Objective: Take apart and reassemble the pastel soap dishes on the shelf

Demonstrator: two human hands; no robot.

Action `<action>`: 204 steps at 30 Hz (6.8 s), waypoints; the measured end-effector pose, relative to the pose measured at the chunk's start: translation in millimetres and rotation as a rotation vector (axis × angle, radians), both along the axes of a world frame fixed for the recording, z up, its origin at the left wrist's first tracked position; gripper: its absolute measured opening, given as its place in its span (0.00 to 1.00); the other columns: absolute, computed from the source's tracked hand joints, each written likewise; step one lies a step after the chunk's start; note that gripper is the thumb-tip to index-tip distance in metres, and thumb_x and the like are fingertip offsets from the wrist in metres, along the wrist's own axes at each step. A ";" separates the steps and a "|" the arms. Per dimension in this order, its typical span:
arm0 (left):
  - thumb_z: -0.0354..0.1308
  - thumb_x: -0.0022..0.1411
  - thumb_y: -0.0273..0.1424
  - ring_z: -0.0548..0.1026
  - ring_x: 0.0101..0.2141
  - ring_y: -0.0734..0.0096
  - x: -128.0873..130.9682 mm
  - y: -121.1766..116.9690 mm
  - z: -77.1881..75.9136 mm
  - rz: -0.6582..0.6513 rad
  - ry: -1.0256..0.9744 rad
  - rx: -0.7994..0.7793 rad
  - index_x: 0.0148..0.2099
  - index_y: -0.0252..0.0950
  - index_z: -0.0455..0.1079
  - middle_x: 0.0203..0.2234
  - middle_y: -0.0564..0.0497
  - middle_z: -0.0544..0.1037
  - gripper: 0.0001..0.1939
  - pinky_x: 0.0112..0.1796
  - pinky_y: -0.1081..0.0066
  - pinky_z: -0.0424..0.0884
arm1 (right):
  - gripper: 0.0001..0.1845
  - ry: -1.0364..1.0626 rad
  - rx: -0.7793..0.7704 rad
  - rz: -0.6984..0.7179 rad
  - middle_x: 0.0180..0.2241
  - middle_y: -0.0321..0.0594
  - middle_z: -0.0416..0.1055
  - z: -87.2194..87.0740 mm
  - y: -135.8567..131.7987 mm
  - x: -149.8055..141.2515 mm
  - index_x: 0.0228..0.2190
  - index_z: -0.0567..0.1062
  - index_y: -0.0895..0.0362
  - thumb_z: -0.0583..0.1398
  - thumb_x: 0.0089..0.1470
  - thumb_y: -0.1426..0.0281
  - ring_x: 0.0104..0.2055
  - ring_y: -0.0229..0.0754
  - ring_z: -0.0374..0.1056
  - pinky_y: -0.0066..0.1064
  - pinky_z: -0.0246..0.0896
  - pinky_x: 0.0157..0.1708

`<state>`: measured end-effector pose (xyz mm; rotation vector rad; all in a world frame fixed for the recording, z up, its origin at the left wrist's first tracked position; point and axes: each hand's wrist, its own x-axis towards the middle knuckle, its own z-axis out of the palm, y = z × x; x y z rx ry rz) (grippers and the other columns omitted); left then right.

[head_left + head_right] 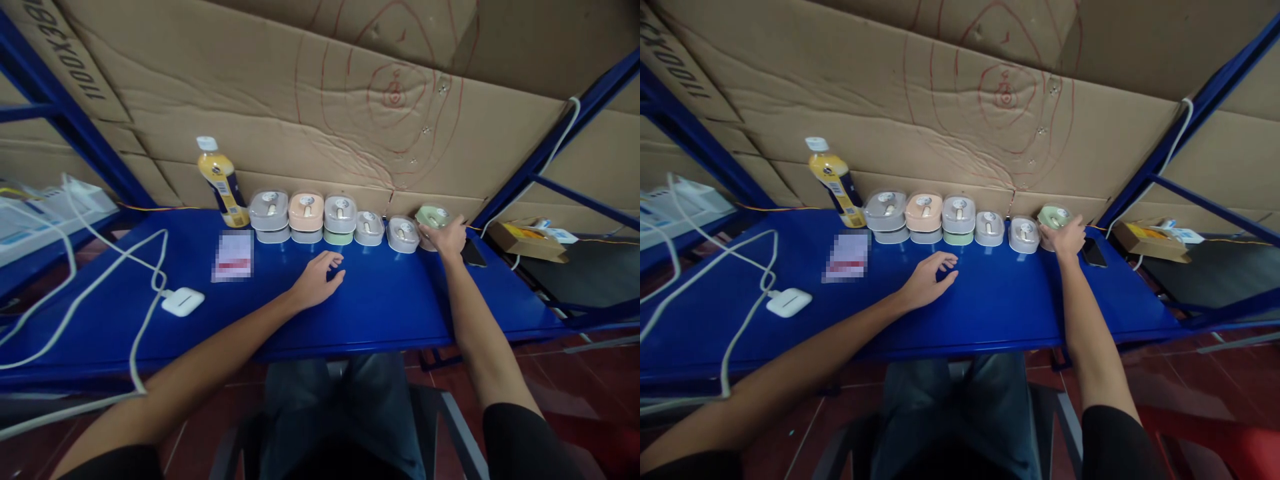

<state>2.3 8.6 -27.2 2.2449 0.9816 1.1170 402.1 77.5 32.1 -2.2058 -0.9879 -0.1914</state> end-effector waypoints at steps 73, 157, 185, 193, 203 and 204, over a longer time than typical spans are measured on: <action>0.64 0.70 0.54 0.73 0.66 0.41 -26.8 24.1 10.6 0.101 0.106 -0.066 0.49 0.40 0.84 0.54 0.41 0.79 0.23 0.70 0.42 0.70 | 0.47 0.091 -0.194 1.001 0.48 0.54 0.84 -15.9 -50.9 -81.3 0.59 0.79 0.57 0.68 0.53 0.35 0.48 0.61 0.81 0.59 0.78 0.53; 0.63 0.70 0.36 0.79 0.64 0.44 -10.3 22.6 -7.5 -0.094 0.131 -0.056 0.70 0.36 0.64 0.63 0.36 0.76 0.30 0.67 0.44 0.75 | 0.26 -0.444 -0.382 0.539 0.55 0.72 0.80 19.4 -54.9 -187.7 0.63 0.72 0.68 0.57 0.74 0.63 0.58 0.70 0.79 0.52 0.72 0.55; 0.79 0.57 0.44 0.79 0.64 0.43 -7.3 32.3 -4.8 -0.022 -0.371 -0.203 0.75 0.37 0.57 0.63 0.31 0.77 0.52 0.67 0.40 0.74 | 0.52 0.158 -0.080 1.186 0.72 0.51 0.71 43.2 -57.3 -139.4 0.72 0.69 0.53 0.70 0.48 0.53 0.73 0.64 0.68 0.61 0.60 0.74; 0.85 0.47 0.42 0.78 0.65 0.37 -14.0 23.2 1.6 -0.188 -0.129 -0.283 0.77 0.40 0.58 0.66 0.33 0.77 0.61 0.67 0.36 0.72 | 0.60 0.232 -0.383 1.538 0.76 0.49 0.65 9.9 -76.4 -128.6 0.75 0.65 0.53 0.76 0.44 0.58 0.77 0.61 0.63 0.56 0.54 0.78; 0.84 0.45 0.47 0.74 0.68 0.32 -12.1 25.1 -5.5 -0.082 0.071 -0.147 0.78 0.38 0.56 0.68 0.33 0.75 0.65 0.68 0.37 0.71 | 0.58 -0.073 -0.141 1.371 0.66 0.58 0.75 -11.3 -81.7 -164.6 0.71 0.71 0.57 0.78 0.46 0.45 0.70 0.65 0.70 0.59 0.64 0.72; 0.85 0.45 0.48 0.74 0.68 0.32 -12.1 24.9 -5.8 -0.073 0.075 -0.146 0.78 0.38 0.56 0.68 0.32 0.75 0.66 0.68 0.37 0.71 | 0.56 -0.063 -0.129 1.368 0.66 0.57 0.75 -10.2 -82.0 -164.3 0.70 0.71 0.57 0.78 0.47 0.46 0.70 0.64 0.71 0.59 0.64 0.71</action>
